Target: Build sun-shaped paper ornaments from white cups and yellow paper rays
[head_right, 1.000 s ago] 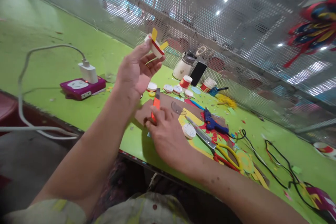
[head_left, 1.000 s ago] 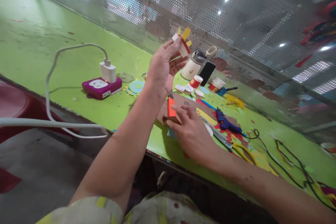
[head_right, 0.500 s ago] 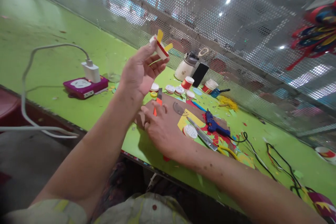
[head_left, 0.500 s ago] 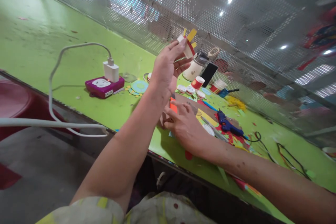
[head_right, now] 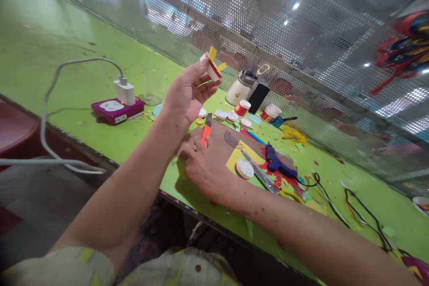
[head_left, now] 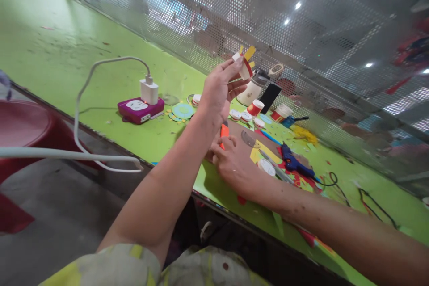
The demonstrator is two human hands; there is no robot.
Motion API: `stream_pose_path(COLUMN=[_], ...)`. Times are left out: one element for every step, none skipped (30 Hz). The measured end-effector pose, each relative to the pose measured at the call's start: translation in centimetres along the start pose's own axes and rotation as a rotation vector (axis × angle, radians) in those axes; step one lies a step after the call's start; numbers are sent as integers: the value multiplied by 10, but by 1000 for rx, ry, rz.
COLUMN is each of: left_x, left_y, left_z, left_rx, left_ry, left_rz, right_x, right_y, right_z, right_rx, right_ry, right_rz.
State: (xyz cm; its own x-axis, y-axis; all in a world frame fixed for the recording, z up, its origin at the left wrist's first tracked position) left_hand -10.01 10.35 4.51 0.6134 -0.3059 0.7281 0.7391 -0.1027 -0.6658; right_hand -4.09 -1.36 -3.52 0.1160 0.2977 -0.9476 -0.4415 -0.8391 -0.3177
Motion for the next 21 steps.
stream_pose_path(left_x=[0,0,0,0,0,0,0,0,0,0,0,0,0,0,-1,-1,0,1,3,6,10], left_y=[1,1,2,2,2,2,2,2,2,1,1,1,0,0,1,1,1,2,3,4,6], left_z=[0,0,0,0,0,0,0,0,0,0,0,0,0,-1,-1,-1,-2,-2,-3,-5,-6], left_rx=[-1,-1,0,2,3,4,3,1,-1,-2,-2,-1,-4,-7,-15,-27,-43,-68,-96,-140,-181], left_ry=[1,0,0,0,-1,-4,-7,-10,-12,-12,-8,-3,1,2,5,11,21,48,75,114,141], left_rz=[-6,-14,-23,-31,-37,-40,-40,-39,-36,-31,-26,-22,-19,-18,-21,-28,-40,-54,-74,-83,-87], right_x=[1,1,2,3,3,3,3,2,2,0,-2,-6,-9,-13,-16,-18,-20,-21,-21,-22,-23], right_y=[1,2,2,1,0,-1,-3,-5,-7,-9,-11,-14,-16,-19,-22,-25,-29,-32,-36,-41,-46], right_z=[0,0,0,0,0,-1,-2,-3,-5,-7,-9,-11,-14,-17,-20,-24,-29,-34,-40,-46,-53], right_rx=[-9,-17,-25,-27,-27,-23,-14,-2,17,44,77,118,167,228,300,380,466,551,626,684,722], right_ry=[15,34,53,65,67,58,37,2,-44,-103,-181,-271,-366,-456,-540,-620,-693,-763,-839,-914,-985], right_rz=[-17,-35,-49,-55,-53,-38,-12,24,74,142,230,332,444,562,684,810,939,1071,1196,1304,1386])
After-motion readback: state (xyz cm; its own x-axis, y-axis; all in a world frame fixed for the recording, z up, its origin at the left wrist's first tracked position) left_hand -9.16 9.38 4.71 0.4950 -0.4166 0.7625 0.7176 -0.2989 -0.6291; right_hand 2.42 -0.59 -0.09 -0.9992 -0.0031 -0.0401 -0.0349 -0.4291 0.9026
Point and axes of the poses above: each hand's wrist, its own z-axis towards the middle knuckle, its own x-axis out of the palm, y = z × x, the point moved 5 cm from there along z, towards the middle knuckle, and after that the axes turned 15 degrees about -x, right-handed, at the moved point
